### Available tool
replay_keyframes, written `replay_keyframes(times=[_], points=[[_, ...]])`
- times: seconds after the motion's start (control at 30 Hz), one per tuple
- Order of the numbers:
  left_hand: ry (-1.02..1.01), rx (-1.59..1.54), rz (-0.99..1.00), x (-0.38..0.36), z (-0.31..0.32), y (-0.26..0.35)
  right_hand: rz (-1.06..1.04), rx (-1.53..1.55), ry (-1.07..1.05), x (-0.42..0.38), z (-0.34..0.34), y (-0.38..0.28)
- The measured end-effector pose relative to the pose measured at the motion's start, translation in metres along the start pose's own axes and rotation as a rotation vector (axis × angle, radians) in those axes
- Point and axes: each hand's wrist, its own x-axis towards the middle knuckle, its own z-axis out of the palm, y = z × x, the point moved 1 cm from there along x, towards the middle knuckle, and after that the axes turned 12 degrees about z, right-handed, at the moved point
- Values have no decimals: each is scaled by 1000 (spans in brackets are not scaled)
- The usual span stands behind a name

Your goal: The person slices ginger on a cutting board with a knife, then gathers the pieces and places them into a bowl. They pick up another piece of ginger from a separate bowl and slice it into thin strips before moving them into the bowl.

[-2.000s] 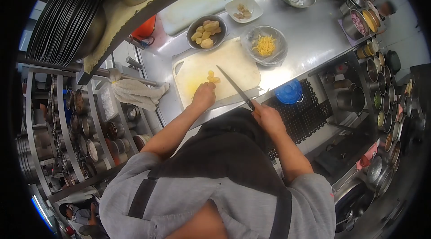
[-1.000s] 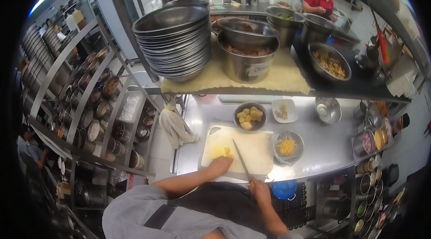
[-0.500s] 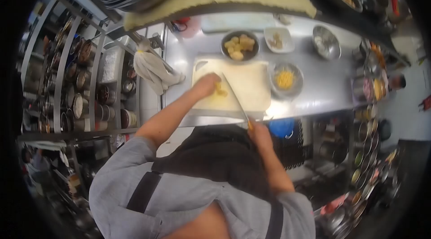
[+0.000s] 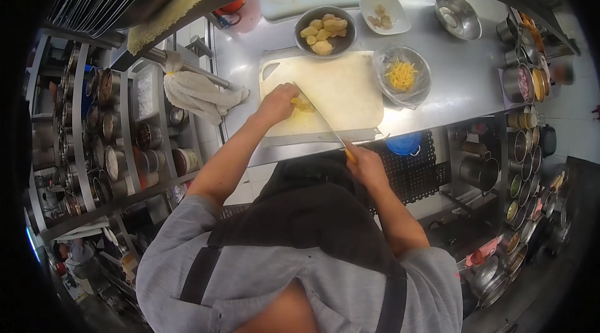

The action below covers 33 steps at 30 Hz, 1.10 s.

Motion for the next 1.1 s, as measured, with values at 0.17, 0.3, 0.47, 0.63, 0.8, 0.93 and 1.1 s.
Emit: replay_keyframes(times=[0.17,0.3,0.47,0.63,0.8,0.93,1.1], points=[[69,-73,-136,-15,9,-12,36,-3,-32,8,0,-2],[271,-273,-271,-31,12,-4,-6,63,15,5,1,-2],[199,-143,-419,-34,16,20,-22,124,12,3,7,-3],[325,-99,-462,-29,30,21,-13,115,8,0,9,-2],[215,-108,-512,-27,31,30,-31,113,39,0,12,0],[183,-116,-438,-35,33,32,7,90,17,-1,11,0],[235,-66,-308,-37,27,35,-14,102,36,1,12,0]])
